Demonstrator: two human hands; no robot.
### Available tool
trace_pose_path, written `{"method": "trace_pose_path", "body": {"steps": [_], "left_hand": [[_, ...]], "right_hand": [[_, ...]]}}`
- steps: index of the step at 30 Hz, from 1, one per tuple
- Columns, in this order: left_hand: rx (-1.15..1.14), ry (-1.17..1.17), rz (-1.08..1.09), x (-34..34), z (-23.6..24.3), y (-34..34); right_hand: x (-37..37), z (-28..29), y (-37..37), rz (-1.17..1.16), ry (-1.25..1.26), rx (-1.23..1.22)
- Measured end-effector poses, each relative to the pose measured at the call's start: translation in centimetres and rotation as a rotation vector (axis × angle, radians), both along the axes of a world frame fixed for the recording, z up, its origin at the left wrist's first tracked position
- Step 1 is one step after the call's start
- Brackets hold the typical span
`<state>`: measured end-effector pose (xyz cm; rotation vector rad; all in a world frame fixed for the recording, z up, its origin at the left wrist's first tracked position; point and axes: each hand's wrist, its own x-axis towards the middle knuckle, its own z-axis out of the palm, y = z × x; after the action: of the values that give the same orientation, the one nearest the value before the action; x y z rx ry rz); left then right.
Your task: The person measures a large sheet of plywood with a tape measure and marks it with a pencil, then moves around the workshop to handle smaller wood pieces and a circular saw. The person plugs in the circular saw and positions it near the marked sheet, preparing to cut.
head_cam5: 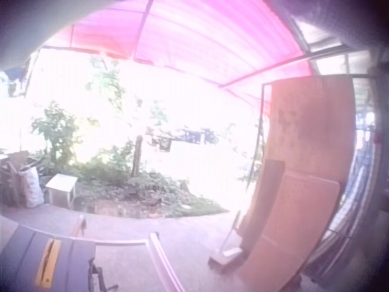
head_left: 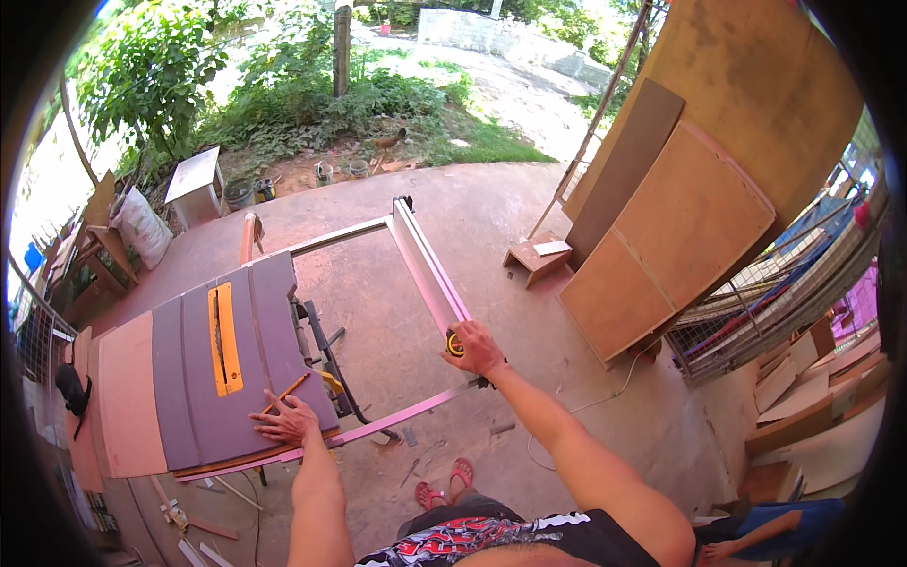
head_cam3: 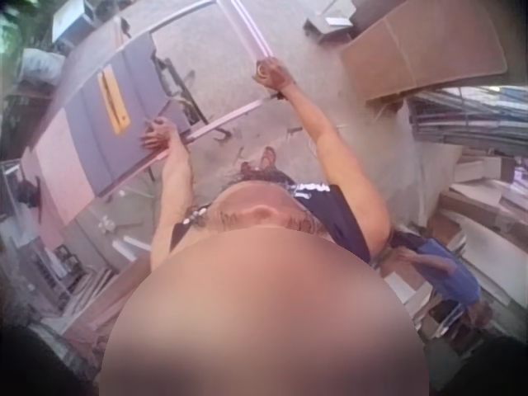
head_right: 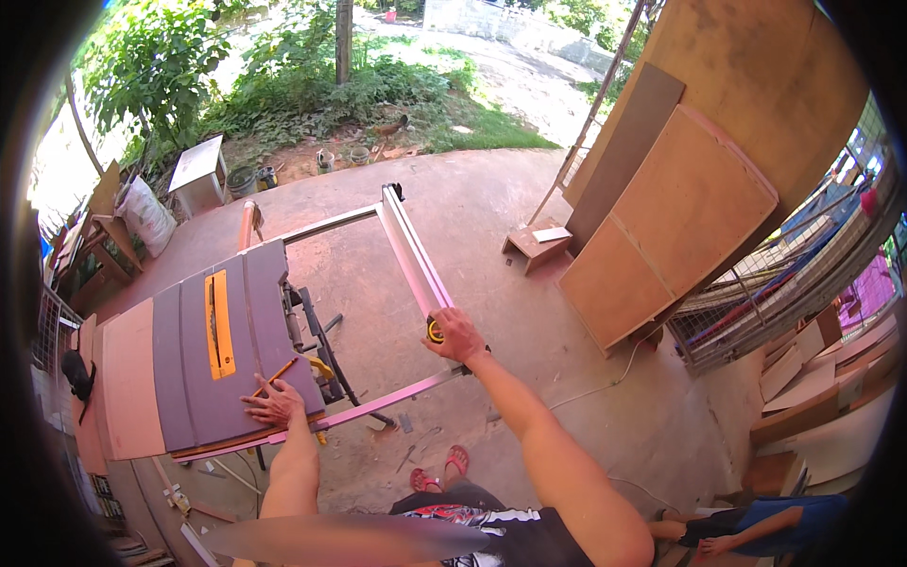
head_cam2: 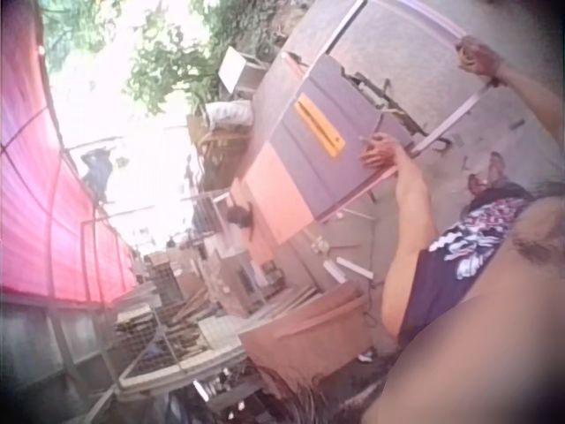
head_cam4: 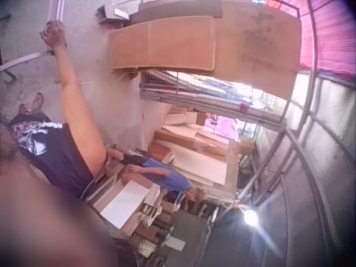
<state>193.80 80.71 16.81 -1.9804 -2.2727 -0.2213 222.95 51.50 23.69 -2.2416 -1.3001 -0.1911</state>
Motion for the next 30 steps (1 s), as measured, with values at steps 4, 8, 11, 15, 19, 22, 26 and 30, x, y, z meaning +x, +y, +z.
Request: {"method": "trace_pose_path", "body": {"steps": [4,8,11,15,19,22,26,30], "left_hand": [[0.051,-0.046,-0.043,-0.3,-0.2,-0.1],[0.146,-0.105,-0.157,-0.6,-0.5,-0.3],[0.159,-0.165,-0.202,-1.0,-0.6,-0.4],[0.226,-0.219,-0.236,-1.0,-0.6,-0.5],[0.182,-0.262,-0.204,-1.0,-0.6,-0.7],[0.158,-0.277,-0.19,-1.1,-0.5,-0.7],[0.256,-0.247,-0.209,-1.1,-0.6,-0.8],[0.33,-0.231,-0.203,-1.0,-0.8,-0.8]], "right_hand": [[0.0,-0.1,-0.1,0.013,-0.041,0.033],[0.1,-0.3,-0.1,0.009,0.002,0.009],[0.1,-0.3,0.0,0.017,-0.004,0.016],[0.1,-0.1,0.1,0.014,-0.01,0.005],[0.1,-0.1,0.1,0.015,-0.006,-0.006],[0.1,-0.2,0.2,0.021,-0.007,0.016],[0.1,-0.2,0.2,0.017,-0.016,-0.01],[0.1,-0.2,0.1,0.017,-0.002,-0.016]]}}
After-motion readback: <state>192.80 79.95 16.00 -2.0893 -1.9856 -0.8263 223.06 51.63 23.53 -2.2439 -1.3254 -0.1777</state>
